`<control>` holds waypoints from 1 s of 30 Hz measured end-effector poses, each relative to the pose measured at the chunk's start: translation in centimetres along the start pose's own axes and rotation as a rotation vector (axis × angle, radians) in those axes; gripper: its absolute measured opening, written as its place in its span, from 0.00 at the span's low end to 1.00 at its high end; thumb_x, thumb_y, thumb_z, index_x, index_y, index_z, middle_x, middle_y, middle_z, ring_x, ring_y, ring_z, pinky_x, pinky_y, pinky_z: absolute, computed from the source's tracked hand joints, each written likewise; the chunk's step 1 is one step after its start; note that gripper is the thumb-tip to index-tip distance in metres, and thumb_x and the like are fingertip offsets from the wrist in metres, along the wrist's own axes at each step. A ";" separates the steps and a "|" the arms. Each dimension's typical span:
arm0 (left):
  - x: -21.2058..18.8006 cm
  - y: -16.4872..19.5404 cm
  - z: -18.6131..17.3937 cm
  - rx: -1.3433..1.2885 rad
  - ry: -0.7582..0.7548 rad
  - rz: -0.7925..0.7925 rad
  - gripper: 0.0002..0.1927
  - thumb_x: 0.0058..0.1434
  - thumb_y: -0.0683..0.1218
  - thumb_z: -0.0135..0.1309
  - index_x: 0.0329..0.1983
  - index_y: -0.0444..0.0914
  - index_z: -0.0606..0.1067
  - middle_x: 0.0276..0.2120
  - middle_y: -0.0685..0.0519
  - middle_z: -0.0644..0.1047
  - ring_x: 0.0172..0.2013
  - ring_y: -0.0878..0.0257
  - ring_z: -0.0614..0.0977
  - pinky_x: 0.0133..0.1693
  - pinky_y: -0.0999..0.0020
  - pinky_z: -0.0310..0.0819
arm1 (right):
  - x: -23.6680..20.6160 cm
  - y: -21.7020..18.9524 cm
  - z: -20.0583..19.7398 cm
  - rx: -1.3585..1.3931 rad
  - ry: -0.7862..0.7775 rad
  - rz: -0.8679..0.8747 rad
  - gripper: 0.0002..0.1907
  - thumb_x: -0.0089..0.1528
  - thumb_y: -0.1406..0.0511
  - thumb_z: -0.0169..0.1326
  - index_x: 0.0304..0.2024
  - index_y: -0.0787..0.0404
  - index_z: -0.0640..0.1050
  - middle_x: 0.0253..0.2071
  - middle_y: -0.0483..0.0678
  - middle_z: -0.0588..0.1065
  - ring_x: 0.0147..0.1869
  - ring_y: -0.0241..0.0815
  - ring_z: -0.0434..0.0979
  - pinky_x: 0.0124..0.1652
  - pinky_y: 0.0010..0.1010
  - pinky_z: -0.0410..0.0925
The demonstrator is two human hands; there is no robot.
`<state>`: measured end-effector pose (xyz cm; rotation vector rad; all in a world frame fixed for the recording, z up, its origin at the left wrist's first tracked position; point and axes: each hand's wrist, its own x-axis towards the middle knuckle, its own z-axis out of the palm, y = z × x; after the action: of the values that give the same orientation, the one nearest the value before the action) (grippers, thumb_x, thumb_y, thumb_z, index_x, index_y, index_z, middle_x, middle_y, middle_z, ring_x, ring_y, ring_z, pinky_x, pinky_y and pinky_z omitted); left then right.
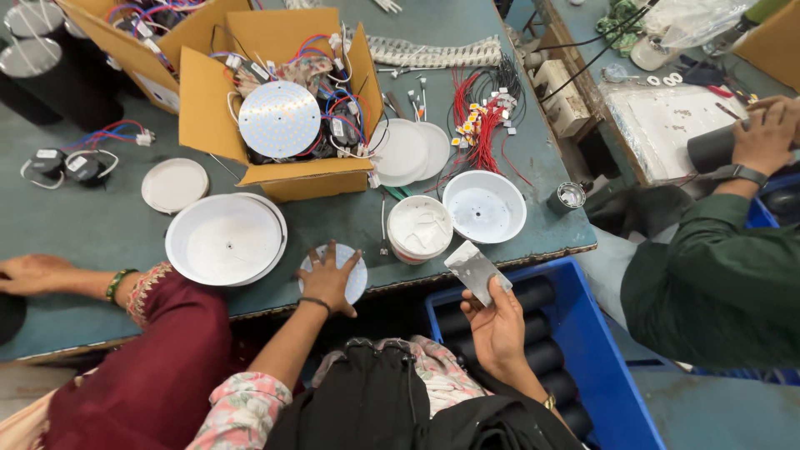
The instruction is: The person scoops white paste from a container with a metal spatula and spreads it onto the inside of white plastic lamp housings and circular LED boards. The person repeats this process on several items, placing finished pieces on the table or into a blue bin.
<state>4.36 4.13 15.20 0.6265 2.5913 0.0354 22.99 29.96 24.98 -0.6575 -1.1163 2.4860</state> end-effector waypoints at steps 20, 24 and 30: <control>-18.2 3.8 -17.4 -1.200 0.625 0.654 0.62 0.40 0.68 0.71 0.76 0.55 0.53 0.75 0.39 0.53 0.69 0.32 0.60 0.61 0.28 0.62 | 4.0 -2.3 8.0 0.114 -0.261 0.215 0.19 0.72 0.57 0.46 0.63 0.55 0.71 0.61 0.46 0.74 0.63 0.48 0.74 0.56 0.37 0.70; -19.4 7.0 -17.8 -0.433 0.789 0.595 0.57 0.31 0.66 0.73 0.68 0.53 0.67 0.73 0.33 0.50 0.68 0.27 0.54 0.55 0.29 0.57 | 4.2 -3.1 11.3 0.232 -0.391 0.370 0.33 0.71 0.46 0.37 0.65 0.64 0.68 0.66 0.56 0.71 0.69 0.55 0.71 0.65 0.48 0.66; -20.1 7.5 -17.3 -0.186 0.800 0.685 0.41 0.34 0.62 0.72 0.53 0.50 0.74 0.77 0.39 0.51 0.75 0.27 0.48 0.65 0.27 0.53 | 2.5 -4.6 13.3 0.265 -0.556 0.379 0.38 0.71 0.42 0.35 0.72 0.62 0.63 0.67 0.59 0.67 0.69 0.57 0.70 0.65 0.50 0.65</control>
<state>15.59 3.51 40.39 1.6576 2.8615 0.8951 14.30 25.94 35.63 -0.0973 -0.8520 3.1914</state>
